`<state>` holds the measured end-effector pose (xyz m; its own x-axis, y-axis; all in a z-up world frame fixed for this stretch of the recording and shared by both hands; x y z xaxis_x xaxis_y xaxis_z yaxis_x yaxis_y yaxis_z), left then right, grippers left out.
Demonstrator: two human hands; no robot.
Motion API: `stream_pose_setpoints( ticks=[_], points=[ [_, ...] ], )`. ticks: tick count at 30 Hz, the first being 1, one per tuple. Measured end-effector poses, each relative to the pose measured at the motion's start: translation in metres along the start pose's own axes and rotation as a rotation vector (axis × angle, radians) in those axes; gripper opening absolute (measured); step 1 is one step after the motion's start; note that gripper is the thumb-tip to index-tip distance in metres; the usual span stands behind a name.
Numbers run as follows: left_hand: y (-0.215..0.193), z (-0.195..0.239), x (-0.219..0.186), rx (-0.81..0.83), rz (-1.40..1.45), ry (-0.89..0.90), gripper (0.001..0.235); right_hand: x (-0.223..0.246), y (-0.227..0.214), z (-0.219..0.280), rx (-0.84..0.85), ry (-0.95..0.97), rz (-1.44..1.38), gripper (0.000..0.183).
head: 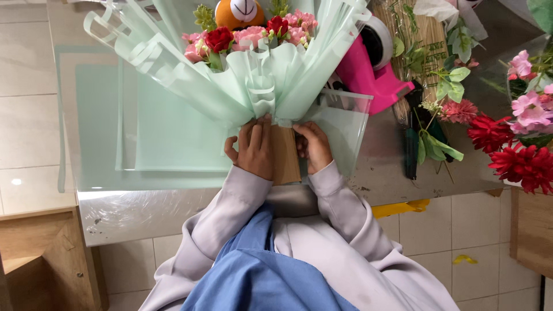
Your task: The person folds and tapes light green decorative paper around the base of a flower bouquet using a tape dispenser and scissors.
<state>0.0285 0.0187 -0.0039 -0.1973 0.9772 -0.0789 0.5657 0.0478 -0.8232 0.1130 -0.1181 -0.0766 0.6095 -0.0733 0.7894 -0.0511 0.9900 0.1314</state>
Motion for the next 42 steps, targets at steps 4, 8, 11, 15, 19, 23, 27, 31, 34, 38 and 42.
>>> stream_pose_setpoints(
  ticks=[4, 8, 11, 15, 19, 23, 27, 31, 34, 38, 42],
  points=[
    [-0.003, -0.001, -0.001, 0.007, 0.001, -0.003, 0.033, -0.036, -0.018, -0.018, -0.038, -0.056, 0.034, 0.025],
    [-0.002, -0.001, 0.002, 0.012, 0.019, -0.009, 0.034, -0.011, -0.008, 0.006, -0.010, -0.079, 0.095, 0.022],
    [-0.003, -0.003, 0.001, 0.007, 0.009, -0.006, 0.032, 0.005, -0.001, 0.019, 0.007, -0.140, 0.113, 0.027],
    [-0.003, -0.002, 0.001, 0.014, 0.020, -0.010, 0.033, -0.023, -0.009, -0.013, -0.005, -0.256, 0.165, 0.027],
    [0.003, 0.002, 0.002, -0.007, 0.004, -0.017, 0.032, -0.018, -0.007, -0.011, -0.026, -0.326, 0.155, 0.019],
    [-0.002, -0.001, 0.001, -0.008, -0.030, -0.023, 0.028, -0.029, -0.010, -0.014, -0.048, -0.351, 0.161, 0.022],
    [0.000, 0.000, 0.002, -0.016, -0.037, -0.026, 0.026, -0.023, -0.006, -0.009, -0.066, -0.337, 0.164, 0.025],
    [-0.004, 0.000, 0.001, 0.003, 0.021, -0.020, 0.032, -0.010, -0.001, -0.007, -0.076, -0.234, 0.129, 0.028],
    [0.002, 0.004, 0.003, 0.010, 0.018, -0.017, 0.033, -0.015, -0.009, -0.022, -0.057, -0.103, 0.084, 0.026],
    [-0.003, 0.001, 0.002, 0.031, 0.027, -0.007, 0.034, -0.015, -0.016, -0.034, 0.024, -0.114, 0.186, 0.028],
    [0.001, 0.002, 0.002, 0.005, 0.007, -0.012, 0.033, -0.004, -0.015, -0.029, 0.044, -0.078, 0.251, 0.030]
  ],
)
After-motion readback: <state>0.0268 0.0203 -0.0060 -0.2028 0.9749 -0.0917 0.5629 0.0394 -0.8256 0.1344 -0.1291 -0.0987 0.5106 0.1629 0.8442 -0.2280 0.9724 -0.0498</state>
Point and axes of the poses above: each hand's wrist, its own z-axis away from the middle knuckle, its own y-axis out of the palm, x = y × z, the point moved 3 cm from there along -z, towards the middle knuckle, and after that the axes turned 1 degree about -z, right-handed, at the moved point
